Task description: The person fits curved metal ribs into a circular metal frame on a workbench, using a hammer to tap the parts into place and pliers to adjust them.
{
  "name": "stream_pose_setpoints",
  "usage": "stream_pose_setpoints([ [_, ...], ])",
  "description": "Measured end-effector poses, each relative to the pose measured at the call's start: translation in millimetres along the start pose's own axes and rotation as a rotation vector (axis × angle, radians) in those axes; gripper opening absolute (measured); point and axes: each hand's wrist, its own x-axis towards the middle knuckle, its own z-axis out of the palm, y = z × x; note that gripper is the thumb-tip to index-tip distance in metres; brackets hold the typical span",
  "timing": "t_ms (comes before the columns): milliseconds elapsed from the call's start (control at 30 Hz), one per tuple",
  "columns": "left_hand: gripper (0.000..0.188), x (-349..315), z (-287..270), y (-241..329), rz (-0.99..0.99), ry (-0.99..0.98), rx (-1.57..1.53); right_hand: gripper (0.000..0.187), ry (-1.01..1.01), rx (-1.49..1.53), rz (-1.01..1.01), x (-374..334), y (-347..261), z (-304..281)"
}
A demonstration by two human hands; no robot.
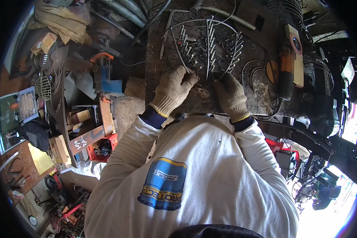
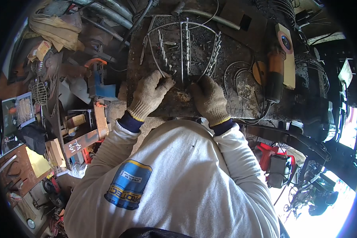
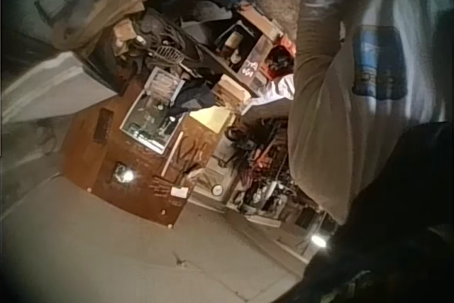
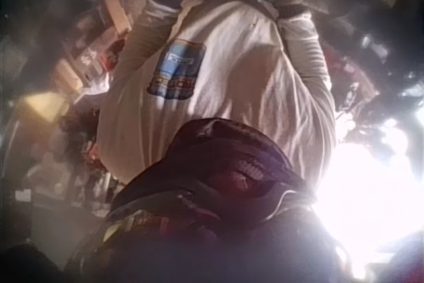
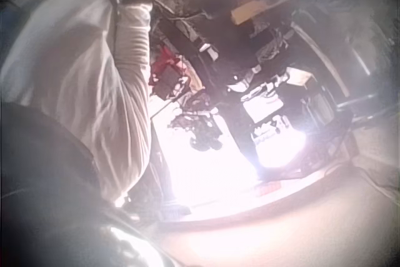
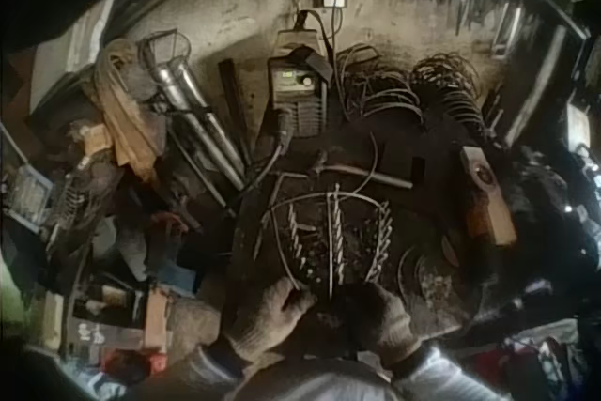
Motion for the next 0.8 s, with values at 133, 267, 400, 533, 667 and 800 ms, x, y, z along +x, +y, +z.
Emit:
stream_pose_setpoints([
  [133,0.019,-3.0,-1.0,0.7,-0.013,0.007,-0.002,0.025,0.004,0.029,-0.004,-4.7,-15.9,-4.8],
  [267,0.017,-7.1,-7.4,8.2,0.038,0.019,-0.137,0.02,0.005,0.053,-0.11,-14.5,-25.2,-11.0],
  [400,0.017,-4.6,-14.2,25.2,0.102,0.01,-0.163,0.021,0.045,0.115,-0.147,-16.6,-21.8,-14.6],
  [533,0.019,-3.3,-2.8,23.2,-0.034,-0.085,-0.104,0.025,0.072,0.093,0.059,-20.7,-34.2,-21.2],
  [667,0.021,-1.7,9.2,19.2,-0.012,-0.105,-0.057,0.025,0.028,0.08,0.02,-17.8,-17.4,-22.7],
  [800,0.021,-1.2,12.3,18.1,0.044,-0.044,-0.131,0.02,0.035,-0.1,-0.123,-13.6,2.8,-21.1],
])
